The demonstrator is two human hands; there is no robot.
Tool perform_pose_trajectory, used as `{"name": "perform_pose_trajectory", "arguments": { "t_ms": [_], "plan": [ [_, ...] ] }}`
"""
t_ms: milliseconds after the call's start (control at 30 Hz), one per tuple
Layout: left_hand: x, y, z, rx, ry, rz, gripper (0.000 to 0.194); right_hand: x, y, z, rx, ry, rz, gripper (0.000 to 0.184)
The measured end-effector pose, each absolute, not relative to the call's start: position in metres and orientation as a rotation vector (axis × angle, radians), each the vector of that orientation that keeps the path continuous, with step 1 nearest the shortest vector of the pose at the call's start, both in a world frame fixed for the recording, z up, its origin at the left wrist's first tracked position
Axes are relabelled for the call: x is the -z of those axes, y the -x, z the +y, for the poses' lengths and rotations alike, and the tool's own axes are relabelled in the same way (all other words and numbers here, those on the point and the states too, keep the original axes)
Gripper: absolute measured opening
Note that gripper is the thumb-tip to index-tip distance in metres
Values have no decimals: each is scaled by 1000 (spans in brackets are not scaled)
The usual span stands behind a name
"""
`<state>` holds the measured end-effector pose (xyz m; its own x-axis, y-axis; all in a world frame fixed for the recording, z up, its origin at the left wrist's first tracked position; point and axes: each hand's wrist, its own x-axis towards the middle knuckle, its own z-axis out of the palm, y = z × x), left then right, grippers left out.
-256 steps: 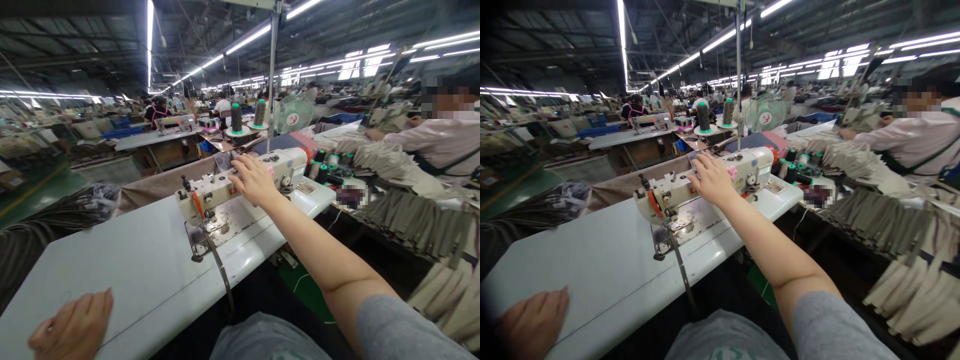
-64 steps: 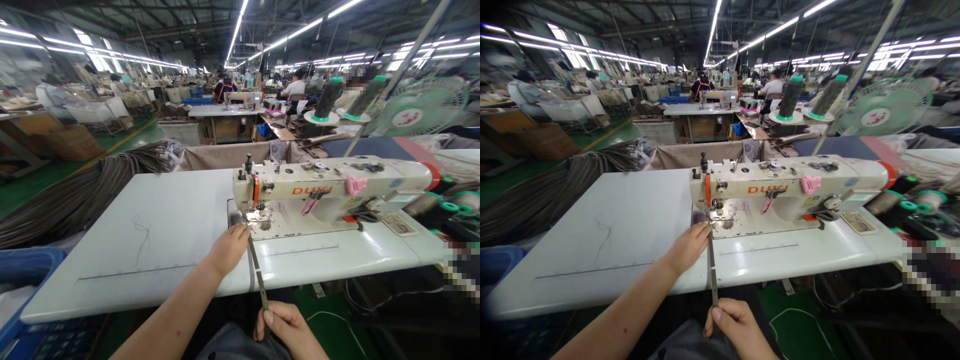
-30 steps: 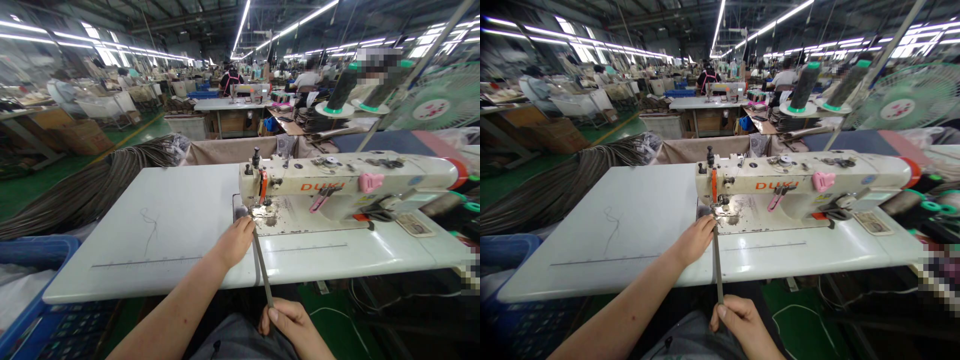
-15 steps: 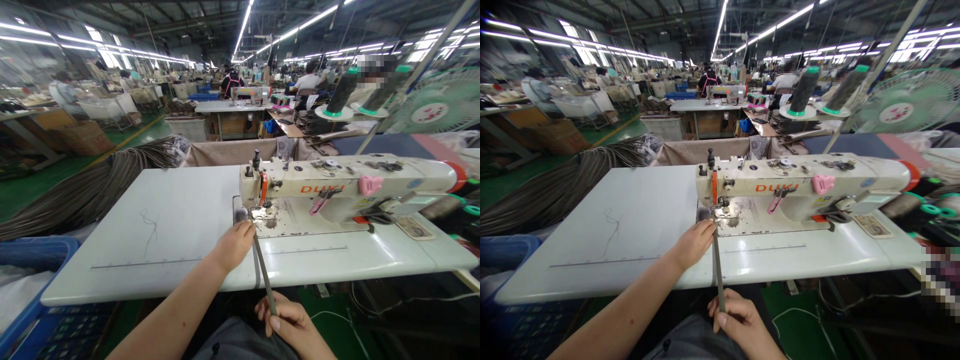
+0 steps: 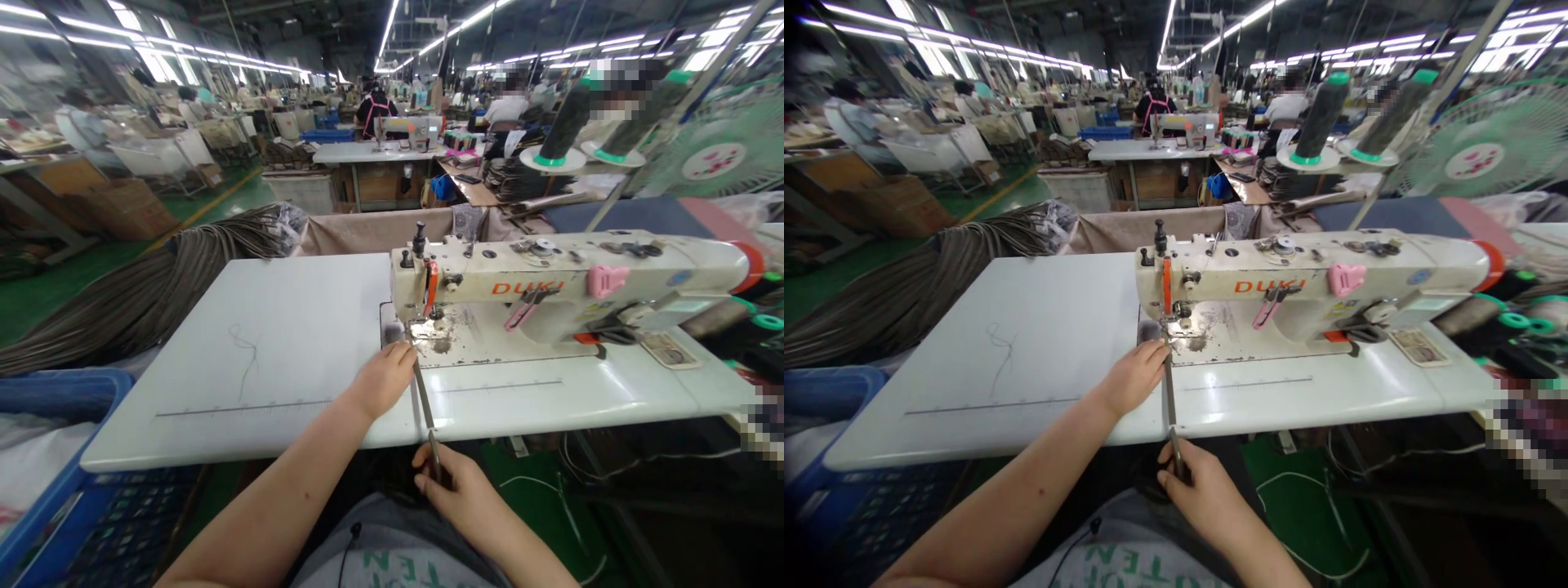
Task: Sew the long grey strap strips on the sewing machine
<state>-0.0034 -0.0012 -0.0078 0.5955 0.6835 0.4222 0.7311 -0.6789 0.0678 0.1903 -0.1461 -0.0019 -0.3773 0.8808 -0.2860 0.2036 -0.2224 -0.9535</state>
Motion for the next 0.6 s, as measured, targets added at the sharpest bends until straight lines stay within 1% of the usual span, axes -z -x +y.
{"name": "perform_pose_trajectory", "arguments": {
  "t_ms": [33, 67, 167, 267, 333, 400, 500, 533, 600],
  "plan": [
    [8, 4, -1, 632, 2703, -1200, 23, 7, -191, -148, -1563, 1419, -1598, 12],
    [8, 4, -1, 626, 2699, -1200, 23, 12, -191, -150, -1512, 1483, -1666, 10],
    [9, 3, -1, 623, 2702, -1214, 24, 25, -190, -159, -1459, 1508, -1769, 14],
    [9, 2, -1, 616, 2696, -1224, 24, 27, -186, -166, -1383, 1538, -1783, 21],
    [8, 2, -2, 605, 2678, -1220, 23, 21, -184, -164, -1379, 1497, -1773, 19],
    [7, 2, -2, 599, 2671, -1216, 23, 12, -183, -159, -1471, 1357, -1741, 15],
    [7, 3, -2, 596, 2686, -1219, 23, -6, -185, -149, -1658, 1152, -1609, 34],
    [7, 3, -2, 590, 2690, -1218, 22, -11, -186, -146, -1667, 1124, -1574, 39],
    [7, 3, -2, 569, 2686, -1214, 21, -19, -191, -143, -1624, 1104, -1570, 42]
  ]
}}
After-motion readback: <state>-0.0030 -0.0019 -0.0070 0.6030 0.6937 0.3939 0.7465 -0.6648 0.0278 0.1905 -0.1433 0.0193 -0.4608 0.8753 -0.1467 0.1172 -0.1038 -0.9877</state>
